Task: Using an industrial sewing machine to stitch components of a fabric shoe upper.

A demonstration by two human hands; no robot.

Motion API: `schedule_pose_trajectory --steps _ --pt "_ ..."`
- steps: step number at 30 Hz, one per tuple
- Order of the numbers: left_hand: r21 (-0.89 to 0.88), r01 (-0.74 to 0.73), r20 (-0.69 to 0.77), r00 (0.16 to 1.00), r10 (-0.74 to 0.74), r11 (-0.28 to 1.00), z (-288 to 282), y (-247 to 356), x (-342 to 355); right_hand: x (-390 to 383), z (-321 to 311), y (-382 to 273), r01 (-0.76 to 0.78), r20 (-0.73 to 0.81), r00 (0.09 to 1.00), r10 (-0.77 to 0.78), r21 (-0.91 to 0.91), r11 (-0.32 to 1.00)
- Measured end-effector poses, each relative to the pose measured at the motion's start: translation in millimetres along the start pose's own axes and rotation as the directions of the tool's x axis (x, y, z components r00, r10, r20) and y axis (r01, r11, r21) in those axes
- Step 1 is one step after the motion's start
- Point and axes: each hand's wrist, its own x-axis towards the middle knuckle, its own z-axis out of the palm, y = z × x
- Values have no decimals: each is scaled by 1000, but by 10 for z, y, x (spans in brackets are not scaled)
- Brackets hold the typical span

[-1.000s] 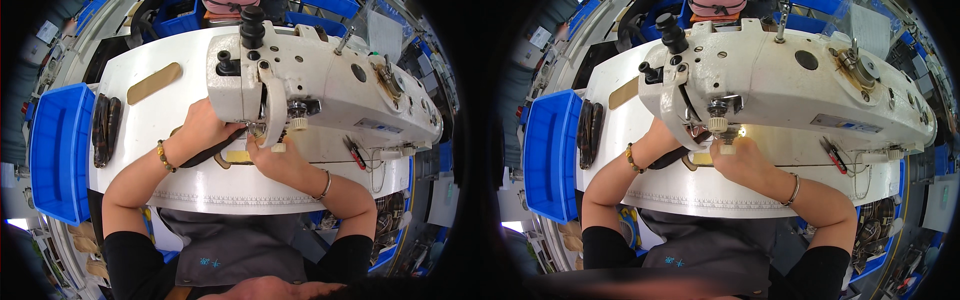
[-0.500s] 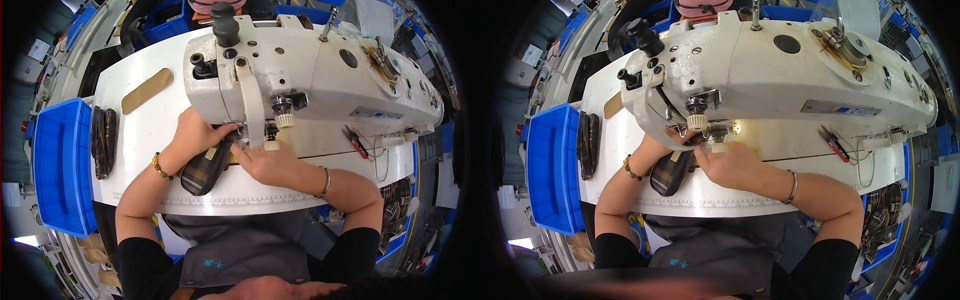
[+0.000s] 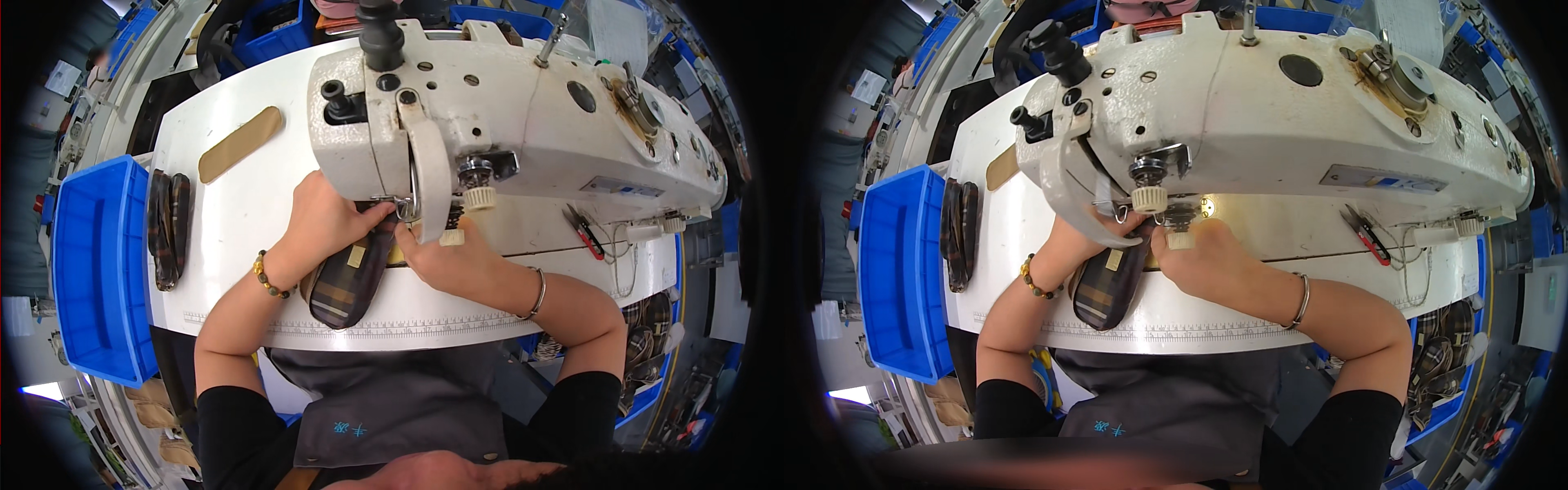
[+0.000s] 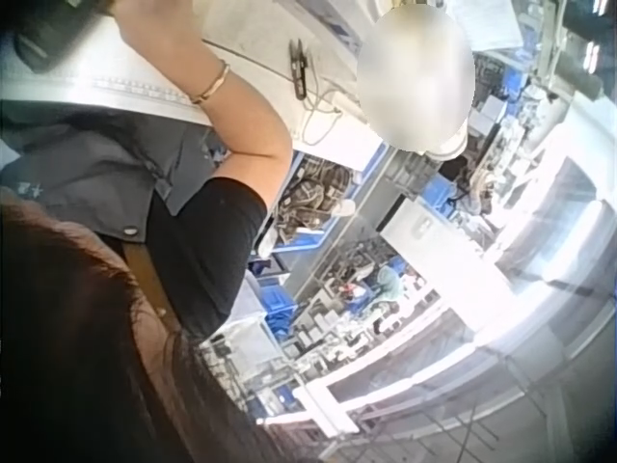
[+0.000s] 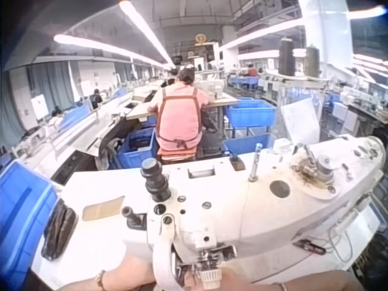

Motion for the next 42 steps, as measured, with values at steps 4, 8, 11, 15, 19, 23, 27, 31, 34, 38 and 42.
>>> schedule_pose_trajectory --steps 4,8,11,15,19,23,27,31,34,38,42 --pt "40 -3 15 1000 3 999 35 -25 -7 -13 -75 -2 -60 53 997 57 54 997" --pt "54 -14 27 1000 12 998 53 -27 22 31 293 6 -54 -462 880 115 142 988" --pt "34 14 27 1000 -15 999 63 -63 13 11 154 -3 -65 -416 898 143 196 978" --pt "45 -6 5 1000 6 999 73 -136 -14 -37 -143 -30 -88 -343 921 184 275 957" --pt "25 -24 8 1000 24 999 95 -206 6 -47 -238 -126 250 -524 851 -45 327 912" --pt "-5 28 43 999 -27 1000 77 -140 33 53 -42 -201 136 -598 801 -32 130 982" --pt "-45 136 90 987 -131 990 44 -119 -9 77 12 -243 95 -661 749 -49 34 995" --pt "59 237 126 962 -243 970 20 44 -66 -28 -62 -253 107 -638 768 -48 55 993" --pt "309 6 137 989 -51 951 -20 203 -225 -101 -131 -333 58 -560 827 -50 -4 998" --pt "237 -178 91 983 160 955 -23 280 -392 -156 -178 -408 15 -474 880 -9 8 1000" --pt "216 -179 115 981 157 960 17 315 -407 -150 -170 -431 -12 -465 885 19 18 1000"
